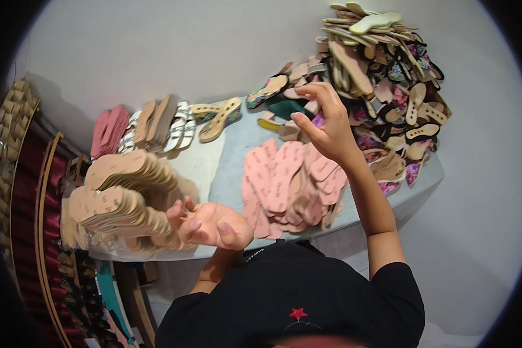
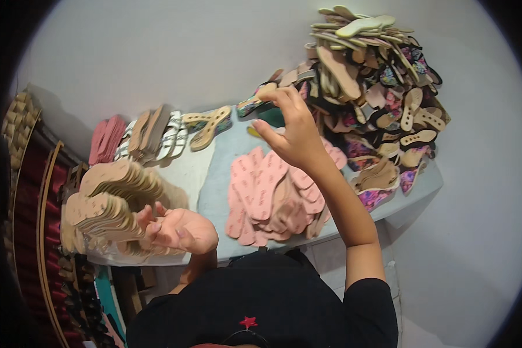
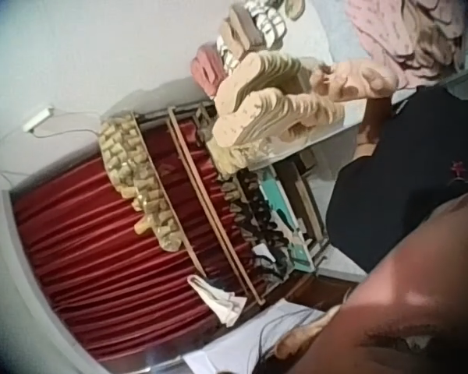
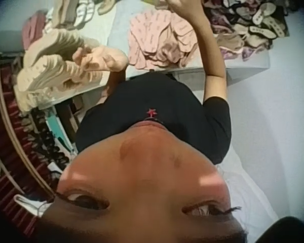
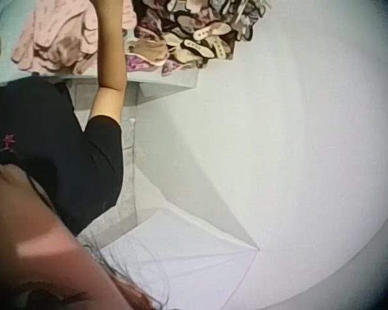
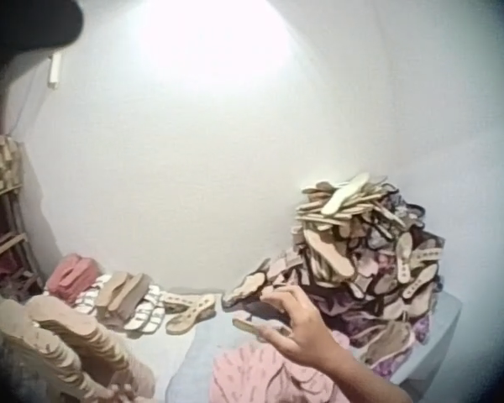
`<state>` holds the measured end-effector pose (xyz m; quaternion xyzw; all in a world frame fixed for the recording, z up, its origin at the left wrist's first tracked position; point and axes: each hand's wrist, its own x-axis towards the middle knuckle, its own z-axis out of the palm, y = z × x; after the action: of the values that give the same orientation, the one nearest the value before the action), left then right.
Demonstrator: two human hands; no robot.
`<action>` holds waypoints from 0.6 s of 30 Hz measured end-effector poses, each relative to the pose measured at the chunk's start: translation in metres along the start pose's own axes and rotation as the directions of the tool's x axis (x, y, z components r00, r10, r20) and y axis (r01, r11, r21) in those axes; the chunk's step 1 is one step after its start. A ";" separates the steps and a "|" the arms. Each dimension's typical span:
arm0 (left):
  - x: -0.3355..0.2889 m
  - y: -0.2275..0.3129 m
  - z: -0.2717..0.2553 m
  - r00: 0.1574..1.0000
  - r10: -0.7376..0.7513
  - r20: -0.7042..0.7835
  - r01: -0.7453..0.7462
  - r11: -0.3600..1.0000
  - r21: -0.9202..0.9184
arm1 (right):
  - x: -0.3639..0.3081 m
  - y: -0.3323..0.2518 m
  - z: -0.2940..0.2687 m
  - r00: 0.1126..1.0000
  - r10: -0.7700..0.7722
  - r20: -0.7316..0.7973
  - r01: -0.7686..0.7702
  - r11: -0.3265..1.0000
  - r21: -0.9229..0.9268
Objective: Sorting and stacking various sandal soles and shoe components on a workbench.
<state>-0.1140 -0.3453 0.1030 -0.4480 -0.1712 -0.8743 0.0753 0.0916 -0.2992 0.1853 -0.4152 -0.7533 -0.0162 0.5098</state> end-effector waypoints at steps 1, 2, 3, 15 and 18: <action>-0.014 0.001 0.015 1.000 -0.017 0.025 0.017 1.000 -0.001 | -0.003 0.013 -0.017 0.998 0.067 0.017 -0.068 0.997 0.027; -0.028 0.001 0.031 1.000 -0.020 0.019 0.020 1.000 -0.007 | -0.006 0.029 -0.032 0.996 0.093 0.006 -0.093 0.996 0.018; -0.042 0.001 0.048 0.995 -0.089 0.035 0.088 0.996 0.013 | -0.009 0.047 -0.048 0.992 0.123 0.001 -0.123 0.992 -0.007; -0.100 -0.005 0.170 0.857 -0.358 0.370 0.290 0.930 0.227 | 0.029 0.227 -0.151 0.993 0.108 0.055 -0.085 0.946 -0.311; -0.108 -0.012 0.181 0.839 -0.371 0.397 0.277 0.921 0.275 | 0.060 0.251 -0.155 0.992 0.123 0.040 -0.102 0.932 -0.348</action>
<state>0.0829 -0.2701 0.1108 -0.5883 -0.3472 -0.7270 -0.0691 0.3615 -0.1675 0.2064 -0.5408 -0.7289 -0.1061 0.4062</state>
